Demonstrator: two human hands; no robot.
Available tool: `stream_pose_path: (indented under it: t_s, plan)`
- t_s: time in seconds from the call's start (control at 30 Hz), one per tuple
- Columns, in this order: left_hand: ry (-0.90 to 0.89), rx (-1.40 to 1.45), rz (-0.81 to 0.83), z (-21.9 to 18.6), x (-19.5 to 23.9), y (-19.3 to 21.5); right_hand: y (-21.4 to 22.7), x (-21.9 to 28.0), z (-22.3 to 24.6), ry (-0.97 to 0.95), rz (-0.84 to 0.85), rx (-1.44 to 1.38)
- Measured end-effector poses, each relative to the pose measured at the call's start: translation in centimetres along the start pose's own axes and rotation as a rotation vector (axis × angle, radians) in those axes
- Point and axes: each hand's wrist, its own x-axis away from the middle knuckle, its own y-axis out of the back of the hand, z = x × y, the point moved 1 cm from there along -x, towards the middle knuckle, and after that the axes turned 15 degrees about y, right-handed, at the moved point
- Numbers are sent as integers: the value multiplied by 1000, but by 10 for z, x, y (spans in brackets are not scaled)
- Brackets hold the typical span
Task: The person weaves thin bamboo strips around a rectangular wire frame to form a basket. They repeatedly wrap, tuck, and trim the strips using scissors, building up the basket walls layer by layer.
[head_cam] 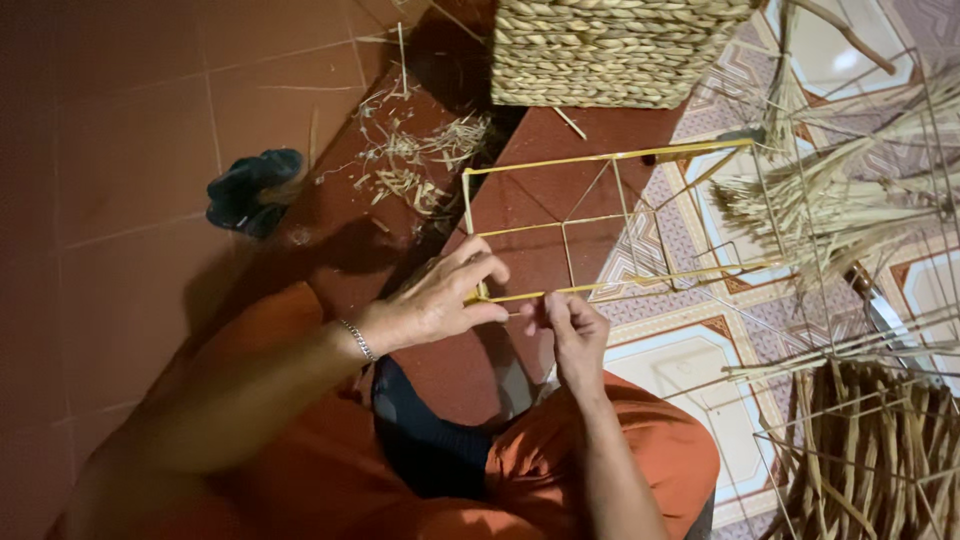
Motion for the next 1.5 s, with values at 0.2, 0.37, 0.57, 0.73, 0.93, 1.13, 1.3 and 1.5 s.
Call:
stream_pose_path:
  t_s: [0.2, 0.37, 0.57, 0.73, 0.93, 1.13, 1.3, 1.5]
  plan:
    - [-101, 21, -3, 2, 23, 7, -21, 15, 56, 657, 95, 754]
    - [31, 63, -78, 10, 33, 3, -61, -8, 80, 905, 355, 930]
    - [332, -357, 129, 39, 38, 8, -75, -24, 84, 797, 461, 995]
    - [429, -164, 318, 56, 43, 33, -76, -30, 83, 741, 515, 1013]
    - [393, 358, 301, 64, 50, 43, -76, -31, 84, 646, 539, 1059]
    - [481, 257, 295, 61, 36, 18, -81, -29, 80, 632, 507, 1152]
    - [634, 140, 336, 64, 21, -1, -80, -35, 65, 608, 579, 1244]
    - [679, 77, 401, 67, 6, 5, -82, -50, 58, 181, 479, 1167]
